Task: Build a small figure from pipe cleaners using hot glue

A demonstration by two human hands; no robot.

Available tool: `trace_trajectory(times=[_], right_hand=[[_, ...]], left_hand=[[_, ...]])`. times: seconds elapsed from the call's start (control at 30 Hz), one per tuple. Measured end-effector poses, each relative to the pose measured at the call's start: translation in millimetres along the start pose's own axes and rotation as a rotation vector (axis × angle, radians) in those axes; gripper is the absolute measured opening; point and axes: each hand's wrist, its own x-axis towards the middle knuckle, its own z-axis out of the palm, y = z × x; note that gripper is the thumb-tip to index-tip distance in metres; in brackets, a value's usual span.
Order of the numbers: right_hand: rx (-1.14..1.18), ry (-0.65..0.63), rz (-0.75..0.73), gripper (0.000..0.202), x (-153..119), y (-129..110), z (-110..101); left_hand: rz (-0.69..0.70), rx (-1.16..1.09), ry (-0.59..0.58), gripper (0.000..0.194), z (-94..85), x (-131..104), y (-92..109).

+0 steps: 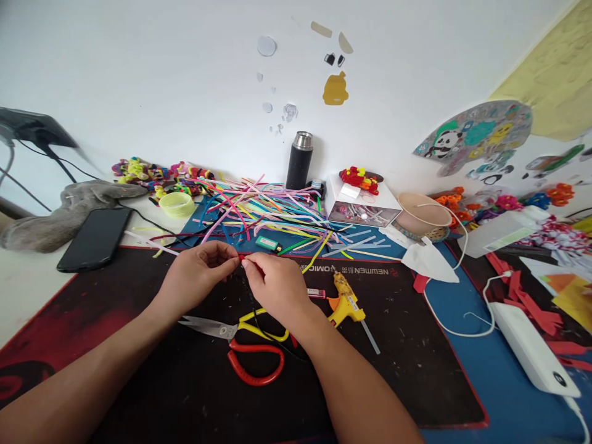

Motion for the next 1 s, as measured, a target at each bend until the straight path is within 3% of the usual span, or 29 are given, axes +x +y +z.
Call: trace_trajectory(times=[0.13,0.37,0.53,0.77,1.0], right_hand=[[0.021,-0.025,0.008,0.027,-0.5,-3.1,2.0],[0.258,-0.132,0.116,0.028,-0.7,-7.1,5.2],[0.418,-0.183,0.189,0.03,-0.4,-2.9,6.6],[0.588,-0.151,0.264,0.025,2.0,1.4,2.4],[0.535,-0.211,0.218,0.031,0.4,3.6,6.9]], left_hand=[[-0.025,-0.072,0.019,0.021,1.4,0.8,-1.4],[-0.18,-0.521,-0.07,0.026,2.3,8.6,-7.5],[-0.331,-0.711,-0.136,0.029,1.1,9.3,-8.0],[-0.369,-0.797,-0.13,0.026,-2.2,9.1,-3.3],[-0.366,-0.764,-0.14,0.028,-1.4,8.9,-3.4]])
